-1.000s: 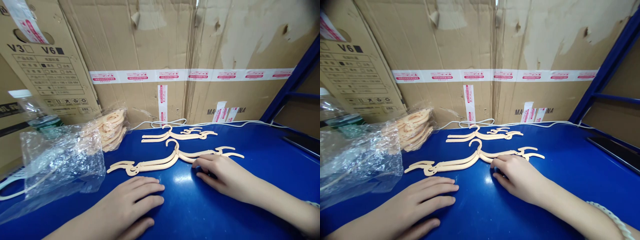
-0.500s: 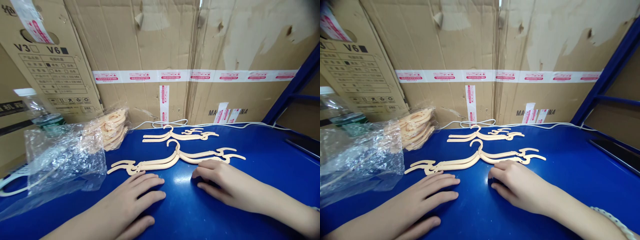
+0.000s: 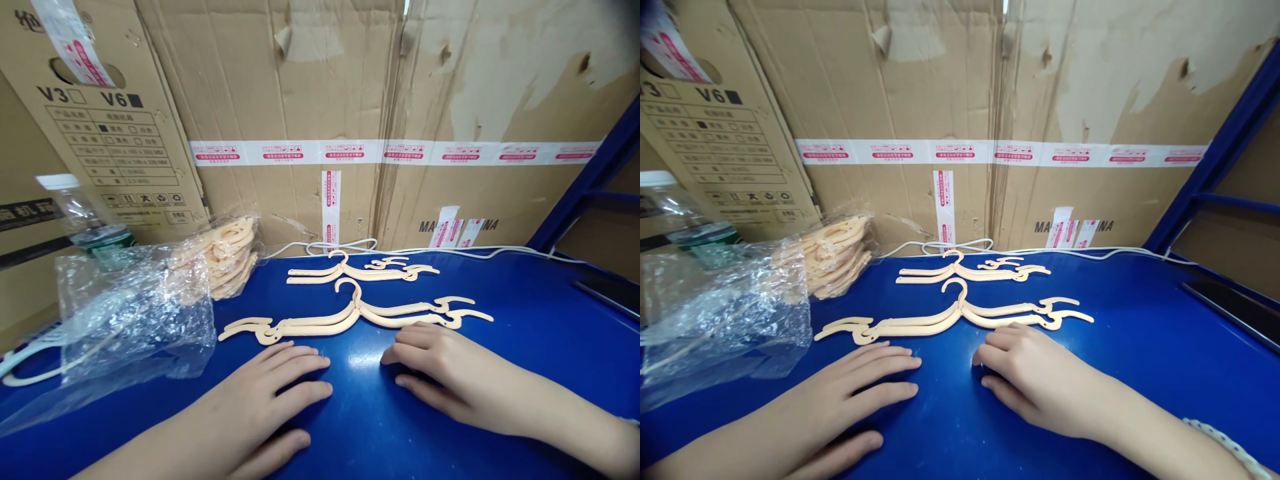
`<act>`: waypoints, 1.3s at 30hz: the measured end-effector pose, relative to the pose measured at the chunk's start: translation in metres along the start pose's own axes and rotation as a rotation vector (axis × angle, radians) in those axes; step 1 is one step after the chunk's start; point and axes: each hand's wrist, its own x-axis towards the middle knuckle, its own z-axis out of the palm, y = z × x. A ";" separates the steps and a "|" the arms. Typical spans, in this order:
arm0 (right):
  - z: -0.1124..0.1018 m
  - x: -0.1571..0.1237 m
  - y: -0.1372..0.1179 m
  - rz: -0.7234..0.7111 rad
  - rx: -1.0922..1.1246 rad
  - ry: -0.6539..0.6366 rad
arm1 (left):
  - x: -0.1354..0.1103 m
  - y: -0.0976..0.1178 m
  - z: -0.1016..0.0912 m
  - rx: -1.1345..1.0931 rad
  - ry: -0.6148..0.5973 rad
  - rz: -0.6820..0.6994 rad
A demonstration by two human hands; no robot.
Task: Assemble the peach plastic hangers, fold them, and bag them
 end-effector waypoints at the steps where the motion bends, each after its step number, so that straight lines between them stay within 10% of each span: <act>1: 0.000 0.000 -0.001 -0.012 0.001 -0.005 | 0.000 0.000 0.000 0.003 0.006 0.004; 30: -0.001 -0.001 -0.001 -0.043 -0.002 0.005 | -0.001 0.001 0.003 -0.078 0.102 0.016; 39: -0.015 0.009 0.029 0.036 -0.170 0.263 | -0.005 0.000 0.018 -0.128 0.209 0.003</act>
